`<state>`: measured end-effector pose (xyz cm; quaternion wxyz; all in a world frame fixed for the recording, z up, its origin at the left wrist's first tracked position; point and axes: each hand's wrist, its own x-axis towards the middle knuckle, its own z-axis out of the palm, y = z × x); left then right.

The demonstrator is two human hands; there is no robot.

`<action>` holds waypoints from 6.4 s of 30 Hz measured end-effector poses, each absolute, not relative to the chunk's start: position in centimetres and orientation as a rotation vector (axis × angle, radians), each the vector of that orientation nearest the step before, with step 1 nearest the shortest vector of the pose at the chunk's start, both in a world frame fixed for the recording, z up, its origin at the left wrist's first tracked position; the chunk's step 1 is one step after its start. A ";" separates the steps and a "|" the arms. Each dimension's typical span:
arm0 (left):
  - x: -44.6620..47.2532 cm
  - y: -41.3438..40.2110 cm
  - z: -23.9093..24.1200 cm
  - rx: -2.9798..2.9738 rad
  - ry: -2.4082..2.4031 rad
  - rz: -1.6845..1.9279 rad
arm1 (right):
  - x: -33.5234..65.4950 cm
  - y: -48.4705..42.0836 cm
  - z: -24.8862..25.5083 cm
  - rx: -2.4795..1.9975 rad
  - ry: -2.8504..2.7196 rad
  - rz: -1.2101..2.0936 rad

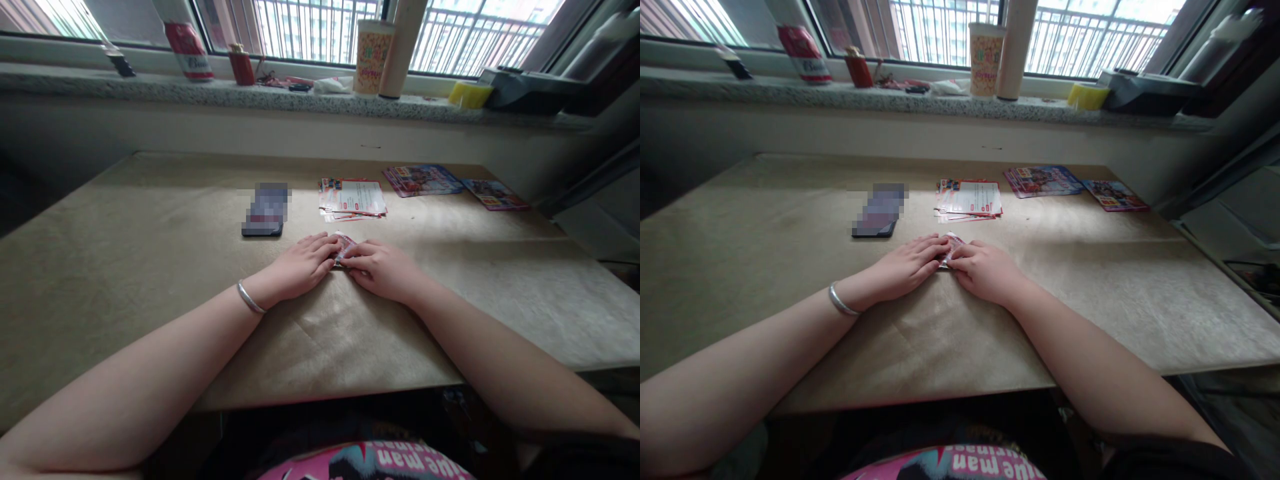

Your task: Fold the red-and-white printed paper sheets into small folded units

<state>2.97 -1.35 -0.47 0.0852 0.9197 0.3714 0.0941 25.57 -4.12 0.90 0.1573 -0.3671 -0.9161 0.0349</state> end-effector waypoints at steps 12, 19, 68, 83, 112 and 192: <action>3.1 -1.2 -0.5 2.714 1.169 0.262 | 26.0 -3.7 0.5 -1.050 -2.556 0.200; 3.1 -1.1 -0.7 2.713 1.160 0.258 | 26.4 -3.2 0.1 -0.998 -2.504 0.279; 2.6 -0.7 -0.3 2.936 0.673 0.716 | 26.3 -3.0 1.0 -1.251 -2.521 0.015; 2.4 -0.7 -0.4 3.010 0.733 0.617 | 27.6 -2.9 1.8 -1.356 -2.557 0.093; 2.5 -0.9 -0.2 3.061 0.747 0.616 | 32.2 -1.0 2.0 -1.529 -2.553 0.285; -2.6 0.0 3.2 2.973 1.468 0.176 | 27.0 -2.4 1.2 -1.275 -2.513 0.180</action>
